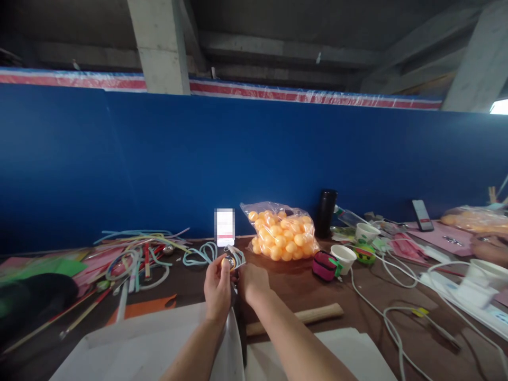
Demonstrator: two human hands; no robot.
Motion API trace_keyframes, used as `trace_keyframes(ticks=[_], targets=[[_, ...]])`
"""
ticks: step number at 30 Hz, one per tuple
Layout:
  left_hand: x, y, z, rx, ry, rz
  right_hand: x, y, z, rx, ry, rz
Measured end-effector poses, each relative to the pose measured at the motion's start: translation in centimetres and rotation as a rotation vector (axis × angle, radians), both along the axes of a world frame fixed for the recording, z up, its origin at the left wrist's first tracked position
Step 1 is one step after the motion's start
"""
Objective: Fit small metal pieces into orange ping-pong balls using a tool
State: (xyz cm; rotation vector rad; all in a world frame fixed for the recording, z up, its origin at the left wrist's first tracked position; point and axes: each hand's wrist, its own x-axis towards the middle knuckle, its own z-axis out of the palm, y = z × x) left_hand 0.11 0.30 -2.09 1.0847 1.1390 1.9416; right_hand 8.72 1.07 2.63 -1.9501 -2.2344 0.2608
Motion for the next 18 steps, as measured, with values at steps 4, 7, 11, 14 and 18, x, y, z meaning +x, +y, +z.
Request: trace_keyframes(ticks=[4, 7, 11, 14, 18], targets=[[-0.08, -0.06, 0.07, -0.002, 0.003, 0.014, -0.11, 0.09, 0.07, 0.005, 0.01, -0.024], [-0.11, -0.05, -0.02, 0.003, 0.012, 0.039, -0.06, 0.04, 0.23, 0.007, 0.024, -0.038], [-0.12, 0.02, -0.18, 0.005, 0.036, 0.028, 0.01, -0.12, 0.43, 0.008, 0.045, -0.052], [-0.12, 0.05, -0.17, 0.008, 0.034, 0.033, 0.01, -0.18, 0.48, 0.013, 0.059, -0.064], [-0.12, 0.0, -0.04, 0.024, 0.035, 0.055, 0.11, -0.22, 0.53, 0.019, 0.069, -0.092]])
